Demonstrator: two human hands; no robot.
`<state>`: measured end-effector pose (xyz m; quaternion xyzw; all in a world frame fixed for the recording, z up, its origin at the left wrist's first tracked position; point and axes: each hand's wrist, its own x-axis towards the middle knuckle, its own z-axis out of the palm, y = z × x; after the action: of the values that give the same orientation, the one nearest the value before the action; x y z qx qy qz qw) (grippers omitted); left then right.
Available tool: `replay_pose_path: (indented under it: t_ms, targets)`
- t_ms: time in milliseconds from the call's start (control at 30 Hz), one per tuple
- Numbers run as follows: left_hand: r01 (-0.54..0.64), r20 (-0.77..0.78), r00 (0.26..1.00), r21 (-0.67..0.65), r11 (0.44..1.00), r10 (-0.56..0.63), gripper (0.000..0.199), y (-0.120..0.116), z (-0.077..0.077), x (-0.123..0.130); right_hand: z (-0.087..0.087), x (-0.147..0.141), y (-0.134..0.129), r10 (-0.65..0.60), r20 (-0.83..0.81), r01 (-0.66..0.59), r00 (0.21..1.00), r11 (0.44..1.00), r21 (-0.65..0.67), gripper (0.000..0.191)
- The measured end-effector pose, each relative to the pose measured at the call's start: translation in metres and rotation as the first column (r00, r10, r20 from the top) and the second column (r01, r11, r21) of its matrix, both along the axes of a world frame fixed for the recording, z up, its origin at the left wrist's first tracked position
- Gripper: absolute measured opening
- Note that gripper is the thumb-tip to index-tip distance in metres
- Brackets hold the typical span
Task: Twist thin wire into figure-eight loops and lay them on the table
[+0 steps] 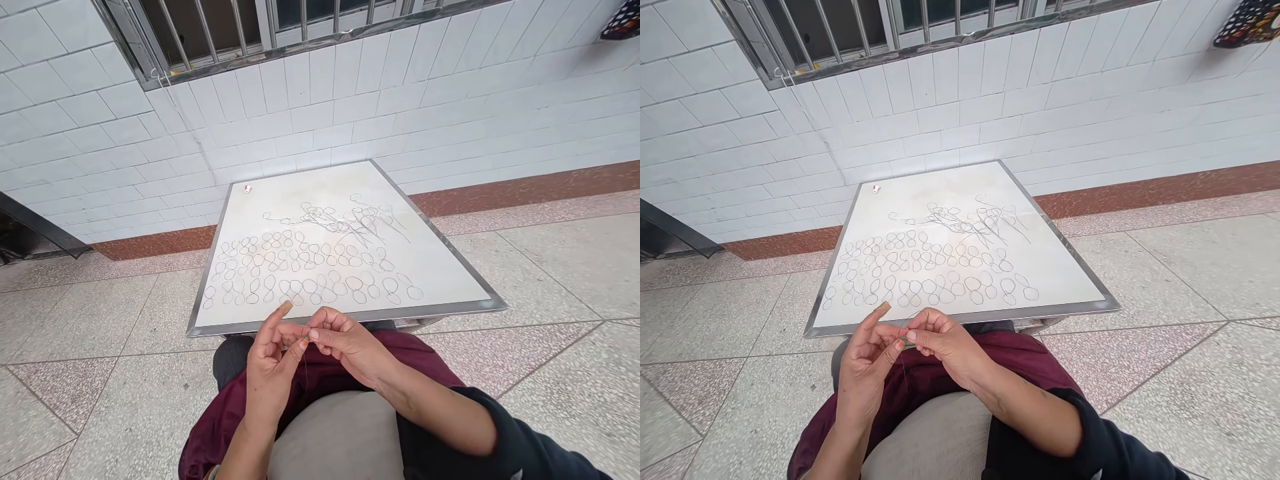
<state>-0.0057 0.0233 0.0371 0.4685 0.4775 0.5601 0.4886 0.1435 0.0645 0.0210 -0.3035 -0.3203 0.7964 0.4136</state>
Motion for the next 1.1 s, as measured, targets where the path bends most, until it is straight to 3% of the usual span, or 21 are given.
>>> replay_pose_path:
  t_ms: [167,333,467,667,933,1100]
  targets:
    - [0.074,0.117,0.991,-0.038,0.997,-0.069,0.054,0.000,0.003,0.000,0.002,0.004,0.000,0.058,0.011,-0.059,0.998,0.998,0.026,0.021]
    - [0.043,0.206,0.978,-0.073,0.996,-0.027,0.052,0.000,-0.003,0.005,0.002,0.005,-0.001,0.034,0.044,-0.040,0.998,0.989,0.145,0.019]
    - [0.029,0.162,0.987,-0.062,0.998,-0.019,0.053,-0.001,-0.006,0.010,0.003,0.002,0.000,-0.022,0.053,0.012,0.998,0.982,0.186,0.018]
    - [0.111,0.056,0.993,-0.073,0.991,-0.107,0.052,-0.004,-0.002,0.011,0.003,0.000,0.003,-0.005,0.028,0.002,1.000,0.995,0.101,0.021]
    - [0.124,0.202,0.974,-0.118,0.985,-0.098,0.042,-0.003,0.000,0.013,0.005,0.005,0.010,0.109,0.094,-0.128,0.990,0.965,0.227,0.022]
    - [0.198,0.204,0.964,-0.116,0.973,-0.172,0.052,0.000,0.000,0.007,0.004,0.010,0.022,0.248,0.106,-0.266,0.963,0.937,0.225,0.025]
